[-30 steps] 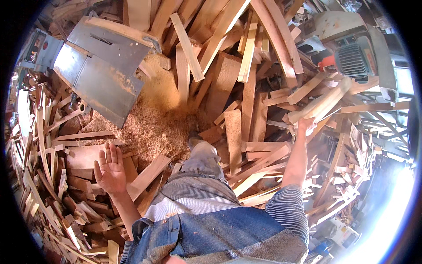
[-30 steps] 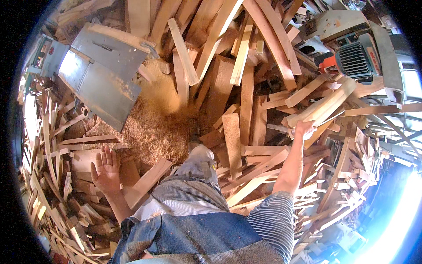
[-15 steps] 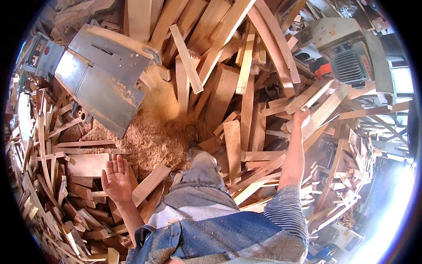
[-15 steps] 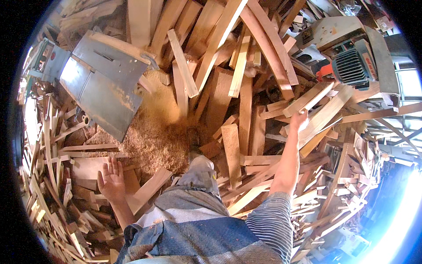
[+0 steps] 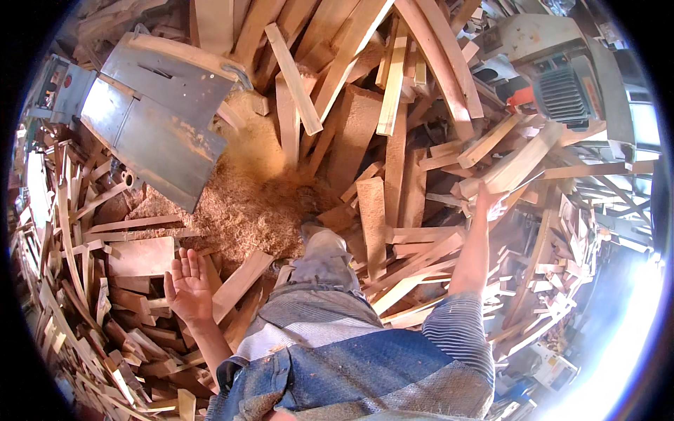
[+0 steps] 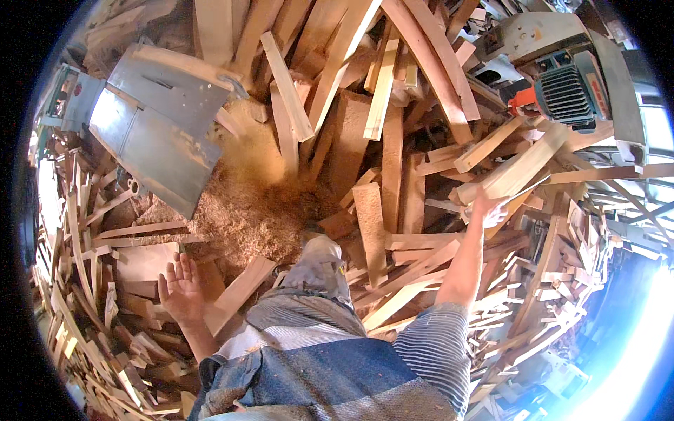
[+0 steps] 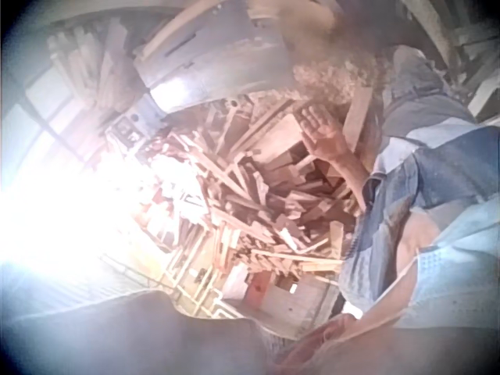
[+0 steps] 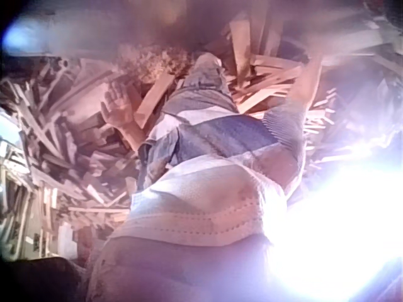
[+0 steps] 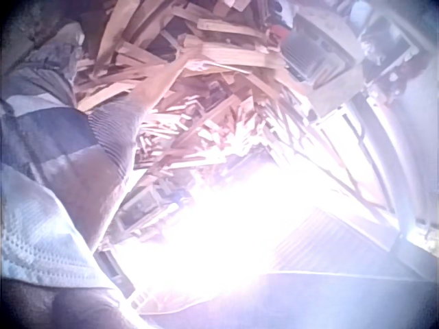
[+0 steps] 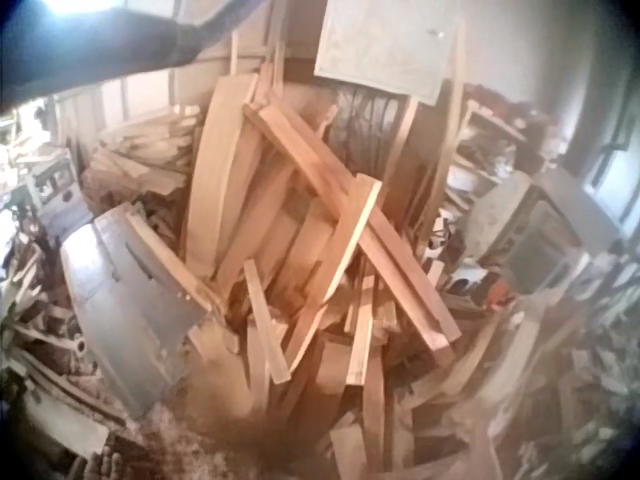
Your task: The person selects a piece of wood from a pile, measures it with a tape measure, and then guides it through a table saw to make a cut.
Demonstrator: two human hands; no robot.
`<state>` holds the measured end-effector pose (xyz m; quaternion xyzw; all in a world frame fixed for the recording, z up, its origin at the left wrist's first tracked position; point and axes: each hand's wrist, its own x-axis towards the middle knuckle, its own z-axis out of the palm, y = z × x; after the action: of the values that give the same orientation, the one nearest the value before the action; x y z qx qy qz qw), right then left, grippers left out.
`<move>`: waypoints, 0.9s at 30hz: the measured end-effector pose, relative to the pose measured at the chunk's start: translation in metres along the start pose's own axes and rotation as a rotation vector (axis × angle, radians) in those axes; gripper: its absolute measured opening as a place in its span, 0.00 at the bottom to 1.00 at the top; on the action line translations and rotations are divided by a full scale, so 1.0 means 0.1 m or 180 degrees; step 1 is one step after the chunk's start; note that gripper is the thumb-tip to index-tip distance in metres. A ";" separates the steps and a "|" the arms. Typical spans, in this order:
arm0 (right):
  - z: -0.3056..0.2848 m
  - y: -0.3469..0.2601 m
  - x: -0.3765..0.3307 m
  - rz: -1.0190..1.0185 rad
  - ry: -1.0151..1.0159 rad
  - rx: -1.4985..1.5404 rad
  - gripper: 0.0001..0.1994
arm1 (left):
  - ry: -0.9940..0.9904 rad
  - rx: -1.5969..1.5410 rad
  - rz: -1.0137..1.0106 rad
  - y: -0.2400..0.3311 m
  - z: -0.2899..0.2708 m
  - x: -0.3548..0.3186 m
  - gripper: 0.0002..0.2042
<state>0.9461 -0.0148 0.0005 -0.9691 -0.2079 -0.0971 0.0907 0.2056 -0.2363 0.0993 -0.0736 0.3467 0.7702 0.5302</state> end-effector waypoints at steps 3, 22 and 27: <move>0.10 0.12 -0.07 -0.0027 -0.0332 -0.0129 0.65 | 0.0074 0.0054 -0.0063 -0.01 -0.06 0.02 0.18; -1.81 1.61 -2.38 0.0494 -0.3288 0.6557 0.41 | -0.1361 0.0129 -0.1336 -0.76 0.34 -0.25 0.15; -2.14 1.45 -3.04 0.0488 -0.4714 0.7059 0.48 | -0.1399 0.0639 -0.1480 -0.87 0.24 -0.43 0.12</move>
<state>0.7033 -0.3085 0.1182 -0.2166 -0.1217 0.6728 0.6969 0.3058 -0.2372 0.0981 0.0697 0.2722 0.5880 0.7585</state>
